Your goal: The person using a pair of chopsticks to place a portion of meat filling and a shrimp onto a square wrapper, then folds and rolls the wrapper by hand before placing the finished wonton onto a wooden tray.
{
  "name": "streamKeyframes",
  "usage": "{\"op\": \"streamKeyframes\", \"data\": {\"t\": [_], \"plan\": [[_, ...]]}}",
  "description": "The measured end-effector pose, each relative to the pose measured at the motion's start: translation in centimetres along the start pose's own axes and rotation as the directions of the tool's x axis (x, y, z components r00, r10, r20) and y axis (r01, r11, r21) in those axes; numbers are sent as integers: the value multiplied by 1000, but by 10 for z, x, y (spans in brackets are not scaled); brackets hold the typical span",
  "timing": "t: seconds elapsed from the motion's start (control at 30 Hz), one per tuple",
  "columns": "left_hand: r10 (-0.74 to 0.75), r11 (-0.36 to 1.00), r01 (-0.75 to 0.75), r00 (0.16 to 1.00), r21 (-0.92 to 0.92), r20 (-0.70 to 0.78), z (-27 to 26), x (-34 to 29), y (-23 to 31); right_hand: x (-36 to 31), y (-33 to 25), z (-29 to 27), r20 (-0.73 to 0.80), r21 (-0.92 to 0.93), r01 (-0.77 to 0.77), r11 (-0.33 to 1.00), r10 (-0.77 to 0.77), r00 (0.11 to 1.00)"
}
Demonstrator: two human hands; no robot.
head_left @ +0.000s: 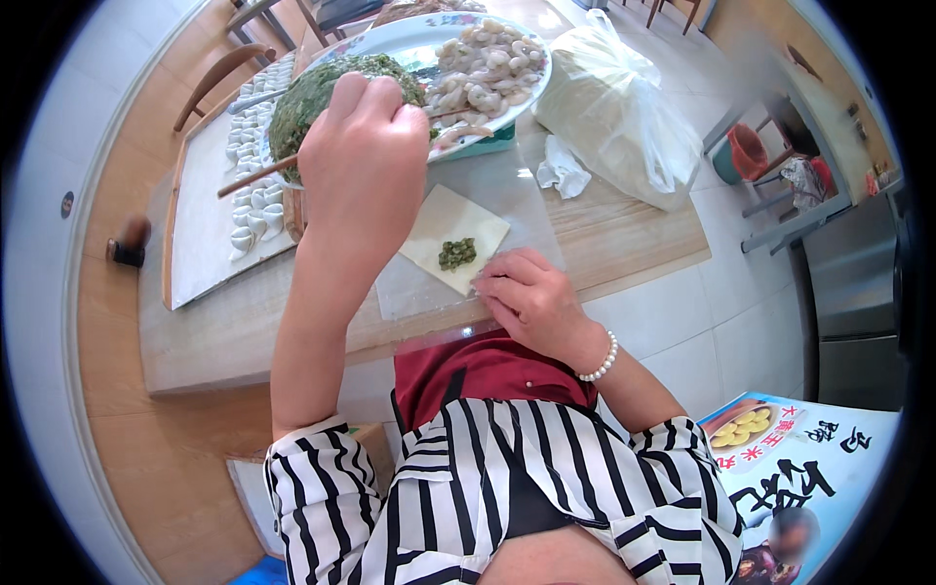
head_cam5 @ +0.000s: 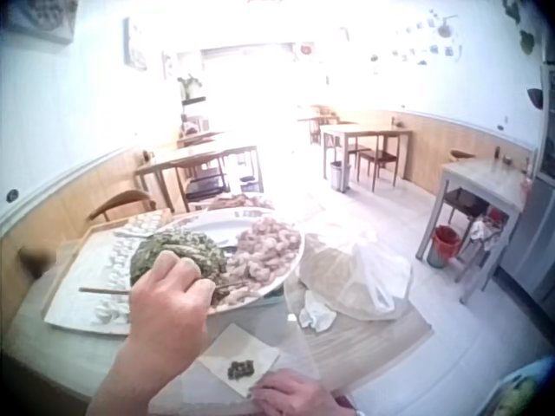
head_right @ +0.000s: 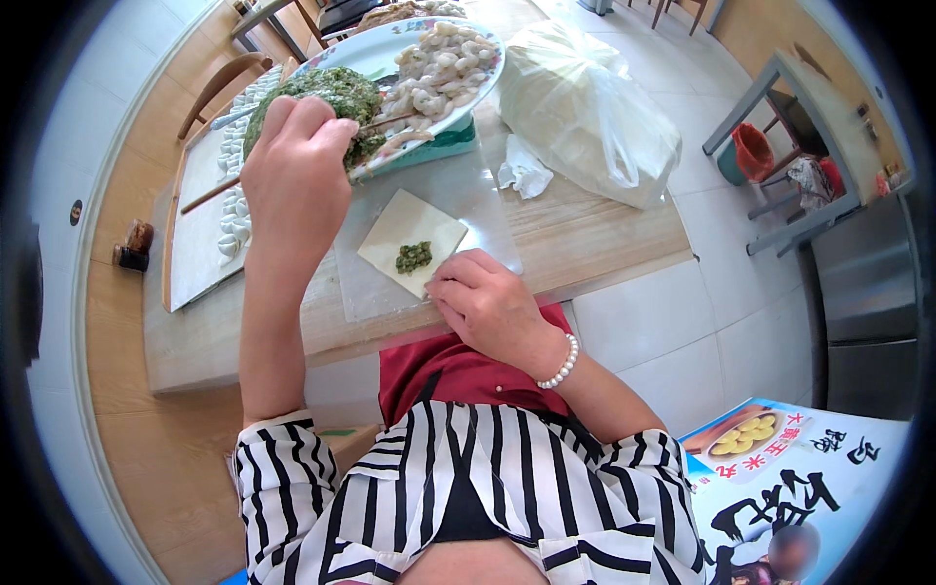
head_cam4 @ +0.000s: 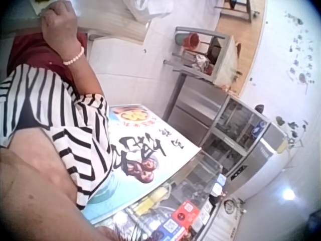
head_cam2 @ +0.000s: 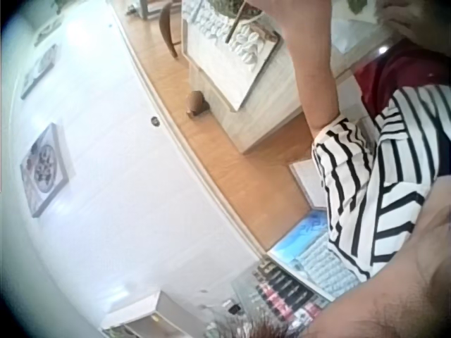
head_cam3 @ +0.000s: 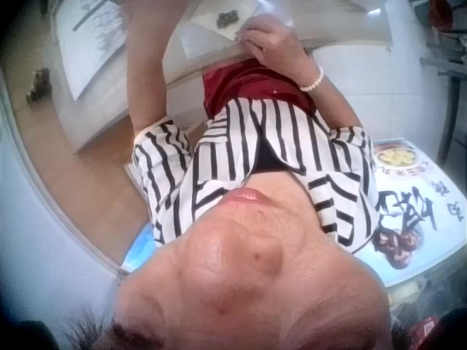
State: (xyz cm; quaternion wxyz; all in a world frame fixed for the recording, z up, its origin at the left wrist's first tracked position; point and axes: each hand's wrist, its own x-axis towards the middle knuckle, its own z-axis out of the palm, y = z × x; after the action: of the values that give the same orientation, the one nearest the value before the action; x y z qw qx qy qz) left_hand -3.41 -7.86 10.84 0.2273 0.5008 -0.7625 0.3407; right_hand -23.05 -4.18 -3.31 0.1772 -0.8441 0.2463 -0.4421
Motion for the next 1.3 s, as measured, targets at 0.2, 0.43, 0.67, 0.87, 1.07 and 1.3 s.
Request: {"op": "streamKeyframes", "data": {"t": [0.2, 0.43, 0.67, 0.87, 1.07, 1.3], "plan": [[-31, 1000, 31, 999, 1, 24, 7, -2, 1, -1, 1, 1, 1, -9, 3, 1000, -3, 1000], [-7, 999, 6, 1000, -54, -29, 9, -19, -8, 1, 0, 1, 8, 30, -14, 999, 13, 1000], [-65, 933, 65, 998, -355, 13, 7, -104, 21, -1, 2, -2, 39, 84, -8, 996, 4, 999], [-385, 808, 343, 923, -480, 12, 13, -132, 13, 8, 6, -16, 32, 131, -233, 964, 231, 973], [-428, 740, 404, 899, -538, 87, 11, -138, 12, 45, 9, -15, 148, -39, -194, 980, 198, 969], [-477, 691, 445, 873, -570, 104, 16, -143, 13, 58, 17, -2, 182, -120, -255, 959, 274, 944]]}}
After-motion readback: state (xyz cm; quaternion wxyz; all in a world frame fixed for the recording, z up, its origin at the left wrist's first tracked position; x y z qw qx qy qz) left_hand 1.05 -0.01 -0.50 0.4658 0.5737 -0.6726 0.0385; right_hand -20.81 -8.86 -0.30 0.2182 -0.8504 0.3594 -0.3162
